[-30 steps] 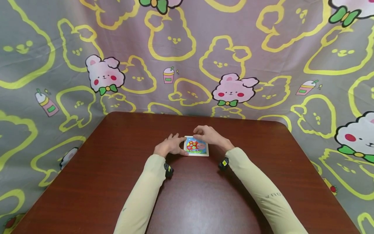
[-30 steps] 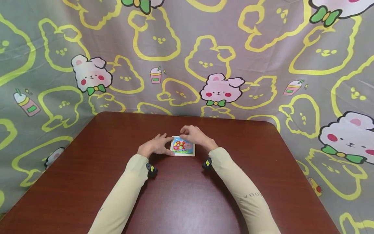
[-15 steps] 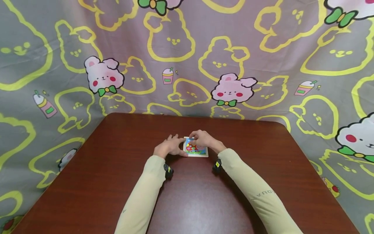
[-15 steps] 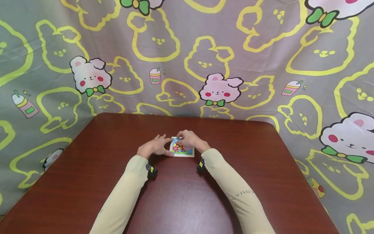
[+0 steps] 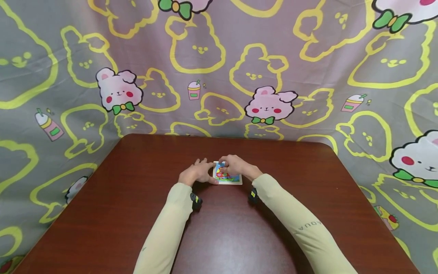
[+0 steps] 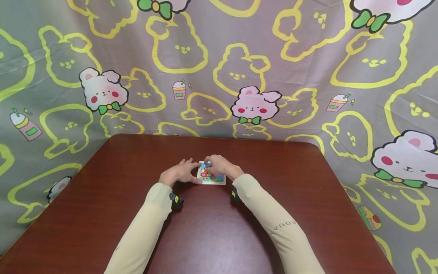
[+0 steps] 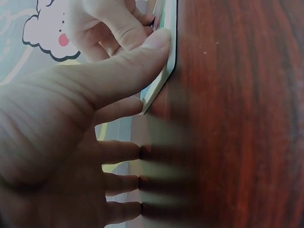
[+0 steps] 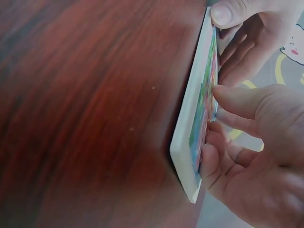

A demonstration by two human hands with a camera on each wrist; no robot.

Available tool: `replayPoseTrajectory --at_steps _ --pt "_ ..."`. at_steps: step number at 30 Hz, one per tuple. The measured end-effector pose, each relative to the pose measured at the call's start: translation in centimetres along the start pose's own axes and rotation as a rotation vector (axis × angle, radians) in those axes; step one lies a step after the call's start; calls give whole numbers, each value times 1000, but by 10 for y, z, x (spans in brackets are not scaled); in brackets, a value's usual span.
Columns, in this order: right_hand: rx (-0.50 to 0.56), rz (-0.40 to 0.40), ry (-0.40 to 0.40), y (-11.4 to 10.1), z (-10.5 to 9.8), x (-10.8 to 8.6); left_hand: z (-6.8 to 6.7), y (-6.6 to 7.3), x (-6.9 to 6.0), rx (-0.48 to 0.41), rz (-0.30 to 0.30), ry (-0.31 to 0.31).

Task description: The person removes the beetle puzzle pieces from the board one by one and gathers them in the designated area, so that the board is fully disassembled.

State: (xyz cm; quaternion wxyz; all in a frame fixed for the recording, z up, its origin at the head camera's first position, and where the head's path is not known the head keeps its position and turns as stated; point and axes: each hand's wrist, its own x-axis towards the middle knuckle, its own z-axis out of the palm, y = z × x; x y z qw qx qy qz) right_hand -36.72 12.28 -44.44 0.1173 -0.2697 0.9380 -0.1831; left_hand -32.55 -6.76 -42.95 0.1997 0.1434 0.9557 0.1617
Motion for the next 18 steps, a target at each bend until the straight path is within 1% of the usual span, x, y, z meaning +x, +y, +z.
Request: replayPoseTrajectory --at_steps 7,15,18 --pt "-1 12 -39 -8 -5 0 -1 -1 1 15 6 -1" --pt "40 59 -94 -9 -10 4 -1 1 1 22 0 -3" --pt "40 72 -123 -9 -13 6 -1 2 1 15 -1 -4"
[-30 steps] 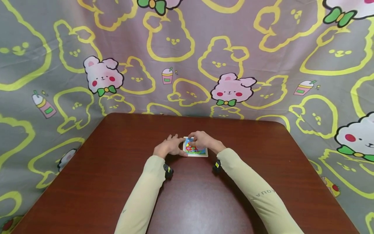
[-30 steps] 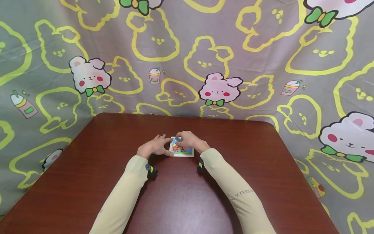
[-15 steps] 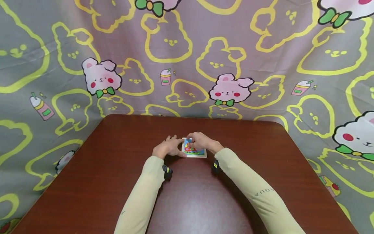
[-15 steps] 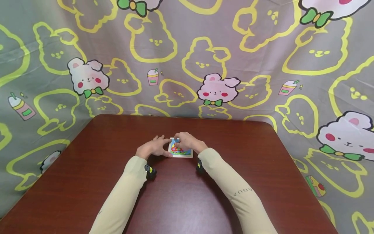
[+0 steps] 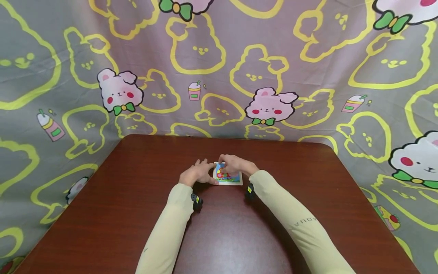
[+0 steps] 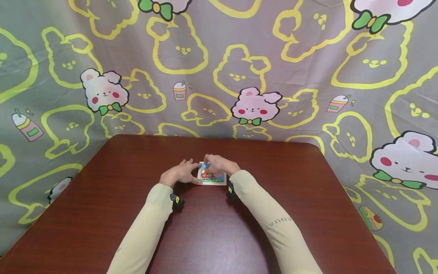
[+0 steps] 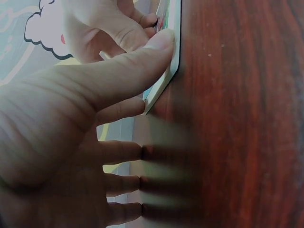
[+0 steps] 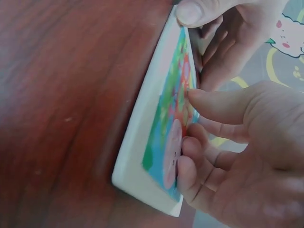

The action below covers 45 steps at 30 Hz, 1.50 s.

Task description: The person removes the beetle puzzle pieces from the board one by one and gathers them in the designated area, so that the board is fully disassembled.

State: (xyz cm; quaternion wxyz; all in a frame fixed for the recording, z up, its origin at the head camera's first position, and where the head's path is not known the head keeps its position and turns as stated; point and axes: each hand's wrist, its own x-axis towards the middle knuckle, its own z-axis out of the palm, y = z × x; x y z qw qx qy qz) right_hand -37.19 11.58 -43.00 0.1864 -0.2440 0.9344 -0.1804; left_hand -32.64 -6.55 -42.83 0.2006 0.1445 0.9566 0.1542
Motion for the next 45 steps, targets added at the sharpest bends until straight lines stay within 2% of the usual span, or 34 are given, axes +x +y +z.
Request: replayPoseTrajectory --at_steps 5,13,29,34,45 --pt "4 12 -28 -2 -3 3 1 0 1 -5 -4 -2" --pt "79 28 -70 1 -7 6 0 -1 2 -9 -9 -4" --pt "138 -8 -62 3 -8 9 0 -1 3 0 -10 -5" --pt "143 -20 -32 4 -8 9 -1 -2 4 -8 -10 -3" --pt "16 -8 65 0 -6 9 0 -2 6 -12 -7 -1"
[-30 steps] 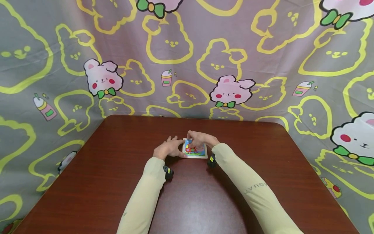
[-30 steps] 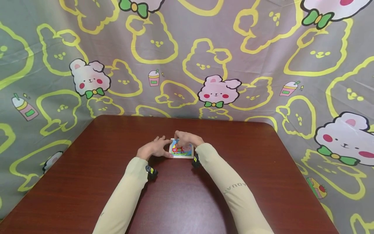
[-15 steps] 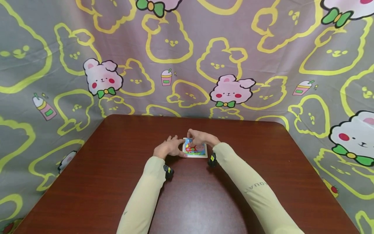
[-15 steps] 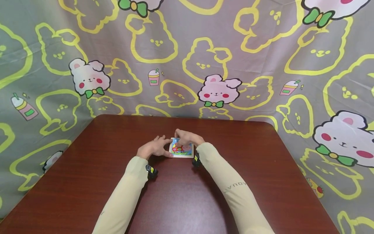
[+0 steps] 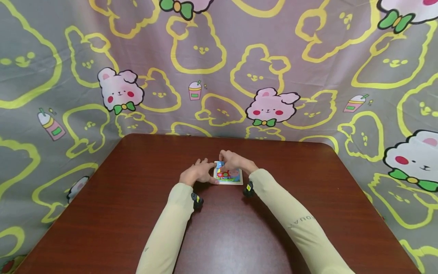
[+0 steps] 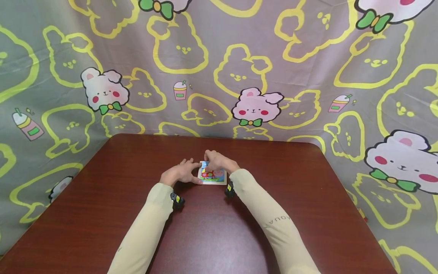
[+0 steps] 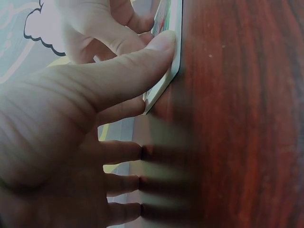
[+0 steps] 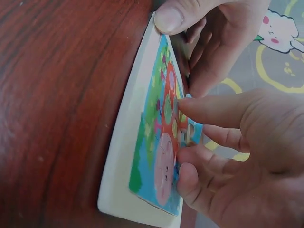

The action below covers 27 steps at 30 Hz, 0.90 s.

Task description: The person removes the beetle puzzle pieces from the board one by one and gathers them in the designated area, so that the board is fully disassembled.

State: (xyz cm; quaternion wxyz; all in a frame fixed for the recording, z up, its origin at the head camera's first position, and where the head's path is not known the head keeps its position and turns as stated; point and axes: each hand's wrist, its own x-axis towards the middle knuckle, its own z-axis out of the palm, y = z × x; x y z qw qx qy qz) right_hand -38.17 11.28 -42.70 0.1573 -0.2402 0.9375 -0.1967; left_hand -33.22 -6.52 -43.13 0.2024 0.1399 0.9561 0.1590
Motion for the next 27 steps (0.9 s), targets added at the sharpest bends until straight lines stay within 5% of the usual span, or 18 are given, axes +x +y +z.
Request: replayPoseTrajectory --at_steps 10,27 --pt "64 -27 137 6 8 0 -1 1 -2 -12 0 4" --pt "275 -4 183 16 2 -5 -1 1 -2 -17 -4 -9"
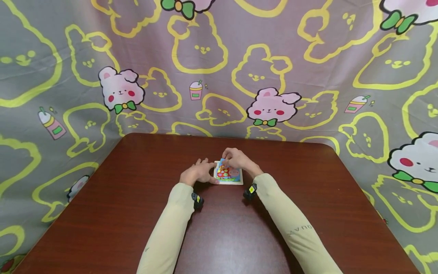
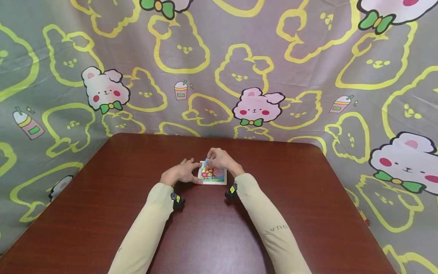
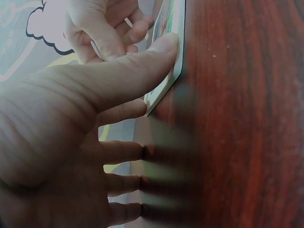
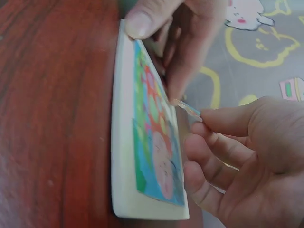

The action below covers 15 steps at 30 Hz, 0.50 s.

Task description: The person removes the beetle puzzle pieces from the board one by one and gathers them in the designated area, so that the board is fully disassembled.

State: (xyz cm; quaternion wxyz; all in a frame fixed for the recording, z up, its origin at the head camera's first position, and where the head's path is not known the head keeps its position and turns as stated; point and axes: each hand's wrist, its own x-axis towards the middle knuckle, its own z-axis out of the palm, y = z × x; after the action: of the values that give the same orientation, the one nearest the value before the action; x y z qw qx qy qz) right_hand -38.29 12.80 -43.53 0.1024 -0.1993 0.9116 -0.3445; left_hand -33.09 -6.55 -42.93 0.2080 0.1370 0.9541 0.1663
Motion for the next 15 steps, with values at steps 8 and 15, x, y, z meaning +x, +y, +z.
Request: replayPoseTrajectory --at_steps 8,15 --pt "192 15 -11 13 -16 -7 1 0 -1 4 -5 13" --pt "238 24 -38 26 -31 -12 1 1 -1 -4 -8 26"
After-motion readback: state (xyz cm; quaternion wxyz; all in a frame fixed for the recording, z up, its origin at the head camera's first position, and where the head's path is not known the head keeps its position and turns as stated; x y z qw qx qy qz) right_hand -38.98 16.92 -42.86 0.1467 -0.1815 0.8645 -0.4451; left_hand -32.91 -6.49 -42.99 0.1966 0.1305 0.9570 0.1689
